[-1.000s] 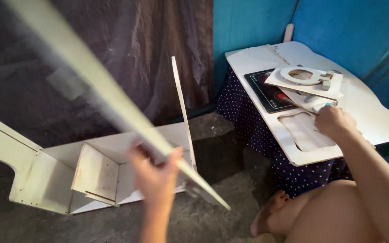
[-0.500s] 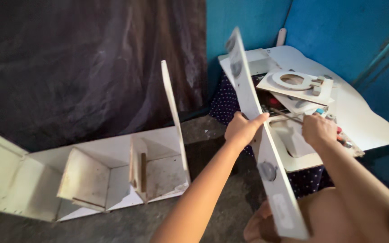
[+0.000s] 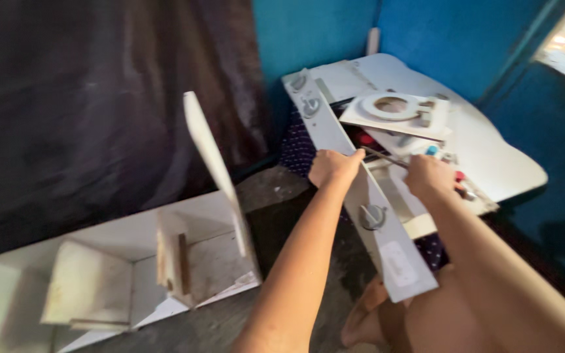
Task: The person assembles a white wooden toy kitchen unit on the floor. They use a screwdriver to attach side panels and internal dividers, then place a circular component into a compartment. The person continues to secure the structure with screws.
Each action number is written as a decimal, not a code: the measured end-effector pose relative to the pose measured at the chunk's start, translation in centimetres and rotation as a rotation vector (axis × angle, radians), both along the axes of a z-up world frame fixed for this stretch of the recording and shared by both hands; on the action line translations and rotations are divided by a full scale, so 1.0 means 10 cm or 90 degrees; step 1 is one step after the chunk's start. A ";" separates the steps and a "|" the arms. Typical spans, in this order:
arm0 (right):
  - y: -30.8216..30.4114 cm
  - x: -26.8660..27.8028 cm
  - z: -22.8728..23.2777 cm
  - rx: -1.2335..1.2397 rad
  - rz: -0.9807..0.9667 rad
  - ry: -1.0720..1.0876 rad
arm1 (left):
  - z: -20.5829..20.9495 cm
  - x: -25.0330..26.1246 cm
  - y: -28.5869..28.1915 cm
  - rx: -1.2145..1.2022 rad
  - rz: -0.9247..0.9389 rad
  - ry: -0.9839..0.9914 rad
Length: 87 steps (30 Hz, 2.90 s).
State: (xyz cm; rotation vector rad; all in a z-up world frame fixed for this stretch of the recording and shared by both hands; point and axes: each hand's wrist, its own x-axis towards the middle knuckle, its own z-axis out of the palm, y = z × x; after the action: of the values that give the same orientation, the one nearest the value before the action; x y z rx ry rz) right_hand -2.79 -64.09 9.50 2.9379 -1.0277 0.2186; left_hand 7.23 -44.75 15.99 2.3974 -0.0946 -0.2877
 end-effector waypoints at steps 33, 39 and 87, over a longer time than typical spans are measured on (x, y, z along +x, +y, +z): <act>0.66 -0.01 0.62 0.171 0.104 -0.102 | -0.11 0.29 -0.26 0.023 -0.102 0.012; 0.90 -0.01 0.71 0.030 0.135 -0.133 | -0.15 -0.28 0.60 -0.027 -0.242 -0.230; 5.45 1.26 -0.79 0.441 0.310 0.137 | -2.10 0.62 6.61 0.213 0.345 -0.094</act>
State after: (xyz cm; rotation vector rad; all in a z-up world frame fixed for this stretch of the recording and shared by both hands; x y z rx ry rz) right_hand 9.81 -9.57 1.64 3.6653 -0.3841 -0.5548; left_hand 13.39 21.34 -4.99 2.6536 0.5698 0.1397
